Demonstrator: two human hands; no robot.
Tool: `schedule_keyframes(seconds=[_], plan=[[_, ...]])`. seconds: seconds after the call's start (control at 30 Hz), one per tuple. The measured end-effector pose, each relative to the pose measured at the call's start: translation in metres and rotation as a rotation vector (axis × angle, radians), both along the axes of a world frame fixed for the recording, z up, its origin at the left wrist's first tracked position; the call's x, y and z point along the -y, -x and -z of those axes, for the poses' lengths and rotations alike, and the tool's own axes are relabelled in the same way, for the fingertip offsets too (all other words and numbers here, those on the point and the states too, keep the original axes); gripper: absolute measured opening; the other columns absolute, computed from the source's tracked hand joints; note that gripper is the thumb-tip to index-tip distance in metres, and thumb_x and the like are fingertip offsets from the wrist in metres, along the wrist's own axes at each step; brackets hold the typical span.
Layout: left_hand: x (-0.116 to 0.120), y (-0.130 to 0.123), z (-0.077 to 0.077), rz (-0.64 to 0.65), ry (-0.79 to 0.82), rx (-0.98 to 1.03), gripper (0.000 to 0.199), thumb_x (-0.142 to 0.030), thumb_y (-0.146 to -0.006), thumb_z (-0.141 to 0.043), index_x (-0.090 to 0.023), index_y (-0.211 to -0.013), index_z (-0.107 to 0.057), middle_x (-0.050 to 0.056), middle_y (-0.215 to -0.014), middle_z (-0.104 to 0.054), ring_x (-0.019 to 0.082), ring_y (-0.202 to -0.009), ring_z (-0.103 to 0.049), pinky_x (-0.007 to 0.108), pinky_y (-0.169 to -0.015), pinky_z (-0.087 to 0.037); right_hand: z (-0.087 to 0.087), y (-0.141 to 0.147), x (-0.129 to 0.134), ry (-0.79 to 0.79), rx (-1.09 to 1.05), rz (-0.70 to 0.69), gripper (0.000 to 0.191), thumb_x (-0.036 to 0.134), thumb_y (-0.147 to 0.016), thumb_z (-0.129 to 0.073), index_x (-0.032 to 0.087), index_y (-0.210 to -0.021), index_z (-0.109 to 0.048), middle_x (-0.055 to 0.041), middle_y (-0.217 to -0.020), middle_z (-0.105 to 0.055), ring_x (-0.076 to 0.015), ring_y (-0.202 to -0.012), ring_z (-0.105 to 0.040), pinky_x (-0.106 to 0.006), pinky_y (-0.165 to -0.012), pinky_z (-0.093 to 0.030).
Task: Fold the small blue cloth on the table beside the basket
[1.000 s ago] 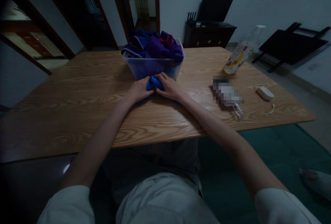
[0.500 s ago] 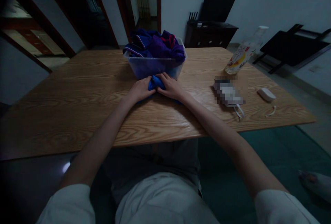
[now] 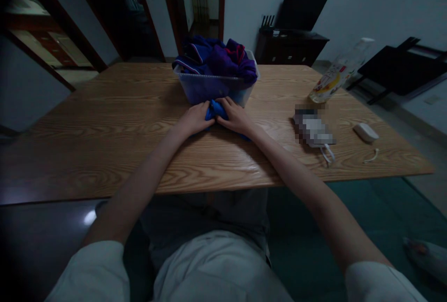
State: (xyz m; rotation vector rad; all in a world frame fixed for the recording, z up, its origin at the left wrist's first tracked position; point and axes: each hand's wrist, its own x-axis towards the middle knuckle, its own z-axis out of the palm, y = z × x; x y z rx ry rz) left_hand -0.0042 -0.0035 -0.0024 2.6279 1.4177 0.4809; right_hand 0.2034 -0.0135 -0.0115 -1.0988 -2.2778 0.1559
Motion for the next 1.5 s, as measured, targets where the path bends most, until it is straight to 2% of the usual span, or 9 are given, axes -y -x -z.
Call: schedule_keyframes(seconds=[0.53,1.5], plan=[[0.0083,-0.0026,-0.0025,-0.022,-0.017,-0.014,0.056,-0.038,-0.093,-0.062,-0.010,-0.138,-0.047,0.018,-0.128,-0.060,0.030,-0.120,-0.058,0.037,-0.104,-0.044,0.0003,-0.0006,-0.0009,0.014,0.003,0.006,0.056,0.044,-0.090,-0.057,0.023,-0.141,-0.045,-0.0138,-0.133,-0.055,-0.0369,-0.116,-0.056,-0.054,-0.104,-0.045],[0.0081,-0.0018,-0.0031,-0.024,0.012,-0.018,0.058,-0.038,-0.092,-0.061,-0.011,-0.141,-0.045,0.019,-0.130,-0.059,0.031,-0.122,-0.057,0.038,-0.104,-0.043,-0.0012,0.0004,0.0006,0.012,0.014,0.013,0.055,0.042,-0.090,-0.058,0.024,-0.141,-0.045,-0.0137,-0.130,-0.055,-0.0363,-0.115,-0.056,-0.053,-0.101,-0.048]])
